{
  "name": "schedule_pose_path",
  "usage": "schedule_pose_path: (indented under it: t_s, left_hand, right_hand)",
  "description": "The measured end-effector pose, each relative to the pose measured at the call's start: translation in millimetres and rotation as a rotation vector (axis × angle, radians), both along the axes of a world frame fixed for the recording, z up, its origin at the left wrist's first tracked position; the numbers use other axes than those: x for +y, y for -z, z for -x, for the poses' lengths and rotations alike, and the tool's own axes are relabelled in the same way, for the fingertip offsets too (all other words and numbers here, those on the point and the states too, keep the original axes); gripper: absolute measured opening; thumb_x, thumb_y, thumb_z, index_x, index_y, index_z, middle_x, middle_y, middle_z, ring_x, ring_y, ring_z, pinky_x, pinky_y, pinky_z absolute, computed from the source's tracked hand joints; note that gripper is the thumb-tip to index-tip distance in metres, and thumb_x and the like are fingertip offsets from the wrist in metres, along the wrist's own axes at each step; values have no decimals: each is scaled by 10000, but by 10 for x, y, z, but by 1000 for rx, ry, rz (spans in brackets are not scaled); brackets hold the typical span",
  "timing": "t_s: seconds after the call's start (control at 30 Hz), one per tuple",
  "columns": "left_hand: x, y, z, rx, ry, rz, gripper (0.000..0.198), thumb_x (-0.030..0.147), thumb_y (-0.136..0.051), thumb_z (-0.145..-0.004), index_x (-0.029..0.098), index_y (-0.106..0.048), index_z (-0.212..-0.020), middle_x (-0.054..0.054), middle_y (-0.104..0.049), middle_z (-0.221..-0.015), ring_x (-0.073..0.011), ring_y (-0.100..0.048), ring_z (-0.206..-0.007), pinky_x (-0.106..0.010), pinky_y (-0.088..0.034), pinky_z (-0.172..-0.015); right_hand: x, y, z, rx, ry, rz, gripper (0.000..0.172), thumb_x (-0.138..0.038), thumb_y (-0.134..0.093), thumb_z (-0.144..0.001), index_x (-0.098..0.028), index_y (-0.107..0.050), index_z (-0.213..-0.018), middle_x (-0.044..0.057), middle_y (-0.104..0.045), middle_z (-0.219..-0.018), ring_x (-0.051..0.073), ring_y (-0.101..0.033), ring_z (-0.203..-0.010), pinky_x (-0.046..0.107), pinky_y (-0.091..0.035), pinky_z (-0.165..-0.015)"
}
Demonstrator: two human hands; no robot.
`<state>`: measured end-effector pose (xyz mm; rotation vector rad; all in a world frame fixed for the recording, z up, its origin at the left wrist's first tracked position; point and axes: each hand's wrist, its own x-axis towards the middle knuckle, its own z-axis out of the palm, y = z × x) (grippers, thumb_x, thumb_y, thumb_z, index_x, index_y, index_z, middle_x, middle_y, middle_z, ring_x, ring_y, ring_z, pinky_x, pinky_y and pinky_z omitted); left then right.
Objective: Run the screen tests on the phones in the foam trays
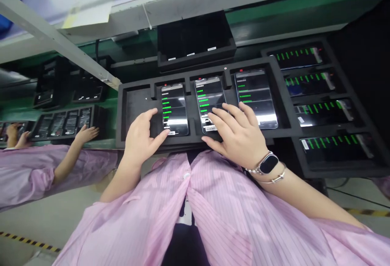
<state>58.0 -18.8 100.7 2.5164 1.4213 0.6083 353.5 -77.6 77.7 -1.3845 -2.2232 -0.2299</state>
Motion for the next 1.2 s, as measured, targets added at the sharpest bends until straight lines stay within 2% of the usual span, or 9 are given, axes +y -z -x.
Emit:
schedule_pose_path:
  t_s: [0.13, 0.37, 0.53, 0.67, 0.8, 0.93, 1.0, 1.1, 1.2]
  left_hand:
    - [12, -27, -23, 33, 55, 49, 436, 491, -577, -985, 184, -611, -1293, -101, -723, -1248, -275, -653, -1194, -436, -495, -1064]
    - [32, -69, -4, 33, 116, 40, 331, 454, -571, -995, 200, -688, -1172, -82, -740, -1188, -246, -660, -1146, -416, -503, -1046]
    - [72, -60, 30, 37, 162, -15, 331, 433, -587, -987, 182, -710, -1165, -106, -731, -1191, -255, -666, -1149, -419, -518, -1041]
    - [110, -58, 49, 67, 163, -45, 304, 423, -593, -983, 191, -734, -1120, -109, -727, -1186, -259, -676, -1127, -424, -529, -1023]
    - [132, -69, 55, 73, 171, -41, 310, 402, -593, -985, 193, -700, -1188, -98, -731, -1208, -256, -673, -1149, -420, -518, -1045]
    - [127, -39, 57, 70, 154, -45, 376, 411, -598, -981, 202, -628, -1293, -93, -732, -1240, -258, -674, -1165, -414, -515, -1048]
    - [112, -25, 68, 69, 140, -40, 406, 422, -602, -976, 204, -609, -1319, -97, -729, -1248, -266, -676, -1161, -419, -520, -1040]
    - [105, -114, 91, 56, 133, 9, 469, 443, -587, -982, 212, -563, -1389, -110, -698, -1312, -279, -656, -1210, -440, -516, -1061]
    - [201, -387, 59, 113, 144, 25, 547, 502, -584, -975, 222, -534, -1442, -139, -585, -1475, -328, -544, -1374, -506, -449, -1150]
  right_hand:
    - [8, 41, 2, 47, 2, -36, 511, -475, -635, -988, -148, -552, -1371, 148, -699, -1261, 348, -624, -1223, 547, -460, -1097]
    - [25, 25, 3, 72, -8, -74, 428, -420, -683, -956, -146, -590, -1272, 126, -741, -1147, 327, -686, -1105, 489, -523, -991]
    - [55, 19, 61, 99, 10, -77, 264, -338, -703, -944, -182, -603, -1132, 80, -755, -1135, 299, -689, -1117, 471, -508, -1016]
    - [68, -27, 77, 122, 31, -38, 248, -346, -648, -978, -182, -606, -1159, 81, -750, -1155, 287, -681, -1136, 484, -487, -1059]
    - [-14, -65, -151, 190, 43, 20, 268, -368, -627, -982, -181, -616, -1174, 97, -734, -1208, 293, -653, -1212, 526, -441, -1140]
    - [-136, 4, -506, 209, 265, 22, 236, -367, -633, -965, -213, -649, -1143, 87, -758, -1109, 315, -689, -1148, 574, -449, -1136]
    - [-177, 21, -612, 214, 305, 34, 220, -363, -617, -977, -223, -652, -1143, 86, -762, -1082, 329, -698, -1132, 607, -449, -1135]
    - [-211, -135, -643, 318, 284, -64, 203, -322, -608, -980, -258, -650, -1168, 71, -760, -1080, 332, -698, -1133, 627, -461, -1133]
    - [-146, -508, -592, 464, 318, -90, 324, -256, -566, -1003, -367, -613, -1304, 38, -713, -1229, 300, -654, -1215, 582, -447, -1183]
